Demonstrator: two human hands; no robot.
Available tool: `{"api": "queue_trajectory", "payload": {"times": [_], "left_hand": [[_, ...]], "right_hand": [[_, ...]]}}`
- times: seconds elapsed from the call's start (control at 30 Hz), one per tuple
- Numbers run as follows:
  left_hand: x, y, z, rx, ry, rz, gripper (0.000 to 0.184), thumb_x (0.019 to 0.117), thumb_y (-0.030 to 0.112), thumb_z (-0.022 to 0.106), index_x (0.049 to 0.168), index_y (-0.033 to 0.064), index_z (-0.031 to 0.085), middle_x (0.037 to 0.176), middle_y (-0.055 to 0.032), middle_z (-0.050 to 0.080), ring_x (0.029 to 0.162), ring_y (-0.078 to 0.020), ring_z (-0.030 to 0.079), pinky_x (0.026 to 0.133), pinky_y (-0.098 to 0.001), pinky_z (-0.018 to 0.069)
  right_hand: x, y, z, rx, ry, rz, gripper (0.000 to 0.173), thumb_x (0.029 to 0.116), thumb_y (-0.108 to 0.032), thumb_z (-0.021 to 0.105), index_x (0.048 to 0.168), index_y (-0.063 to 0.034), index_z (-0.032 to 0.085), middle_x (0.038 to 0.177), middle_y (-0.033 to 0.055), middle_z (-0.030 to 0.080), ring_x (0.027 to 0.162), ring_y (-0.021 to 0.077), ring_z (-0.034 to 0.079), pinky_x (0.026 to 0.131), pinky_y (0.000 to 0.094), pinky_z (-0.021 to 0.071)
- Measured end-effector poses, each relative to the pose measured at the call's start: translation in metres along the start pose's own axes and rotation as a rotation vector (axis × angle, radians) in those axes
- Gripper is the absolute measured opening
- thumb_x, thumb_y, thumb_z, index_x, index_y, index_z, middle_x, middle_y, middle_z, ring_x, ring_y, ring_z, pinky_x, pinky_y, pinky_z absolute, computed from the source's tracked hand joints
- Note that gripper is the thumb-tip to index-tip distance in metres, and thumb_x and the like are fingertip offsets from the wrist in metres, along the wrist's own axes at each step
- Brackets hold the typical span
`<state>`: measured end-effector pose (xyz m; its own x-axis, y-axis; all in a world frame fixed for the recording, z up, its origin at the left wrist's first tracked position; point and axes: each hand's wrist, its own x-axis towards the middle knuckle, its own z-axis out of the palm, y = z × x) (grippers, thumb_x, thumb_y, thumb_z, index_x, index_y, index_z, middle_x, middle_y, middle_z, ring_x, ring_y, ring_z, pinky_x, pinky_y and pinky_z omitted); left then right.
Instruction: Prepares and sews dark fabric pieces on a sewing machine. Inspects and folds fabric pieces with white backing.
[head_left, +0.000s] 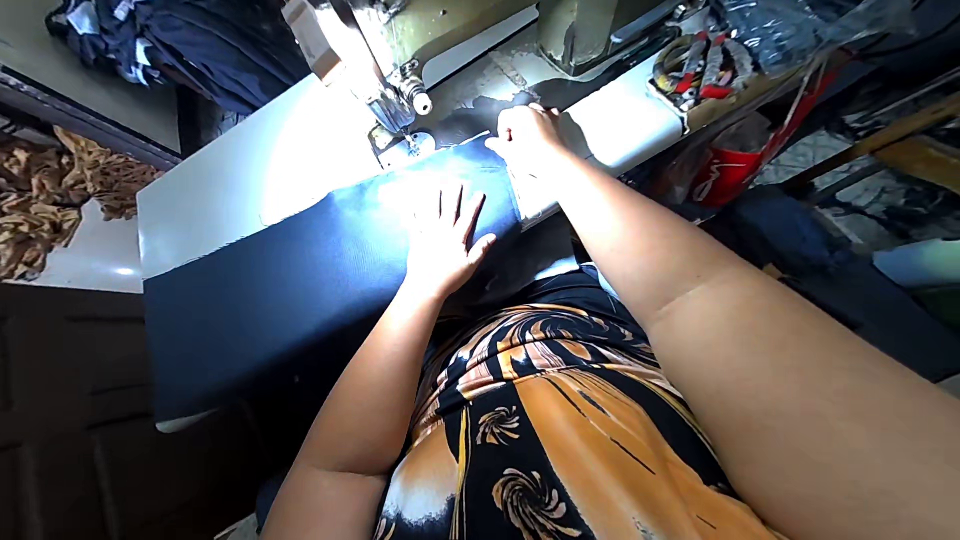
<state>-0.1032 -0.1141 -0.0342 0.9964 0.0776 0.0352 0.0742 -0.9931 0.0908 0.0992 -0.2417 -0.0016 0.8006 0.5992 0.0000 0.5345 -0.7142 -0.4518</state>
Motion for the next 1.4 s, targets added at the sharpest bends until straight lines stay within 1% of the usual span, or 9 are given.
{"api": "queue_trajectory", "payload": {"times": [0.17, 0.37, 0.5, 0.6, 0.73, 0.87, 0.97, 1.03, 1.4], "left_hand": [[-0.004, -0.006, 0.002, -0.04, 0.027, 0.054, 0.068, 0.1008, 0.071, 0.028, 0.161, 0.0396, 0.034, 0.173, 0.0015, 0.019, 0.16, -0.0294, 0.01, 0.122, -0.0688, 0.0031], [0.026, -0.015, -0.02, -0.27, 0.041, 0.004, 0.042, 0.1082, 0.027, 0.045, 0.149, 0.019, 0.055, 0.152, -0.0142, 0.051, 0.143, -0.0347, 0.046, 0.115, -0.0614, 0.0338], [0.045, -0.014, -0.034, -0.227, -0.052, -0.115, 0.056, 0.1024, 0.028, 0.06, 0.156, 0.0165, 0.045, 0.153, -0.0203, 0.048, 0.141, -0.0381, 0.046, 0.114, -0.0594, 0.0356], [0.045, -0.009, -0.041, -0.265, -0.084, -0.118, 0.046, 0.0973, 0.019, 0.067, 0.142, 0.0113, 0.058, 0.137, -0.0239, 0.055, 0.126, -0.0383, 0.057, 0.103, -0.0543, 0.0481], [0.031, -0.001, -0.033, -0.319, 0.062, -0.076, 0.037, 0.0936, 0.006, 0.065, 0.13, 0.0054, 0.062, 0.138, -0.0217, 0.054, 0.122, -0.0362, 0.06, 0.097, -0.0519, 0.0533], [0.015, 0.003, -0.009, -0.252, 0.341, 0.022, 0.027, 0.0928, 0.0, 0.057, 0.113, 0.0095, 0.072, 0.129, -0.0147, 0.066, 0.115, -0.0357, 0.066, 0.083, -0.0611, 0.0505], [0.009, 0.004, -0.001, -0.199, 0.462, 0.045, 0.027, 0.0935, 0.003, 0.058, 0.109, 0.0139, 0.076, 0.114, -0.0168, 0.067, 0.101, -0.0348, 0.067, 0.077, -0.0572, 0.049], [0.007, 0.004, 0.0, -0.186, 0.478, 0.06, 0.024, 0.092, 0.002, 0.059, 0.105, 0.013, 0.076, 0.109, -0.017, 0.067, 0.097, -0.0344, 0.067, 0.078, -0.0562, 0.0488], [0.006, -0.001, 0.001, -0.266, 0.508, 0.085, 0.021, 0.0885, 0.003, 0.059, 0.1, 0.009, 0.076, 0.105, -0.0149, 0.068, 0.094, -0.0318, 0.066, 0.076, -0.0524, 0.0484]], "right_hand": [[0.004, 0.012, 0.01, 0.075, 0.078, -0.076, 0.034, 0.095, -0.04, 0.067, 0.118, -0.0153, 0.071, 0.118, 0.0112, 0.071, 0.122, 0.0333, 0.059, 0.105, 0.0585, 0.0382], [0.002, 0.015, 0.007, 0.122, 0.056, -0.143, 0.027, 0.0968, -0.036, 0.067, 0.112, -0.0156, 0.075, 0.114, 0.0113, 0.073, 0.118, 0.0333, 0.061, 0.106, 0.0605, 0.0363], [0.002, 0.015, 0.006, 0.137, 0.036, -0.146, 0.027, 0.0978, -0.034, 0.067, 0.111, -0.0126, 0.076, 0.111, 0.0128, 0.073, 0.115, 0.0338, 0.062, 0.105, 0.061, 0.0361], [0.001, 0.015, 0.005, 0.14, 0.03, -0.147, 0.027, 0.098, -0.034, 0.066, 0.109, -0.0116, 0.075, 0.109, 0.0132, 0.073, 0.114, 0.0337, 0.062, 0.104, 0.0602, 0.0361], [0.003, 0.021, 0.009, 0.18, 0.046, -0.197, 0.03, 0.0983, -0.037, 0.064, 0.107, -0.0098, 0.074, 0.102, 0.0138, 0.072, 0.104, 0.0335, 0.065, 0.099, 0.0614, 0.0384], [0.002, 0.025, 0.008, 0.282, 0.064, -0.264, 0.031, 0.0981, -0.032, 0.063, 0.102, -0.0037, 0.074, 0.098, 0.017, 0.072, 0.098, 0.0339, 0.066, 0.097, 0.0628, 0.0409], [0.002, 0.029, 0.011, 0.362, 0.099, -0.314, 0.028, 0.0963, -0.026, 0.064, 0.097, 0.001, 0.072, 0.093, 0.0183, 0.07, 0.092, 0.0331, 0.066, 0.09, 0.0597, 0.0449], [0.003, 0.033, 0.014, 0.387, 0.132, -0.356, 0.027, 0.0943, -0.025, 0.064, 0.092, 0.0015, 0.071, 0.087, 0.0165, 0.069, 0.085, 0.0296, 0.064, 0.082, 0.0543, 0.0479], [0.001, 0.032, 0.011, 0.418, 0.115, -0.353, 0.028, 0.0947, -0.023, 0.065, 0.094, 0.0046, 0.07, 0.088, 0.0186, 0.068, 0.084, 0.0286, 0.064, 0.08, 0.0513, 0.0492]]}}
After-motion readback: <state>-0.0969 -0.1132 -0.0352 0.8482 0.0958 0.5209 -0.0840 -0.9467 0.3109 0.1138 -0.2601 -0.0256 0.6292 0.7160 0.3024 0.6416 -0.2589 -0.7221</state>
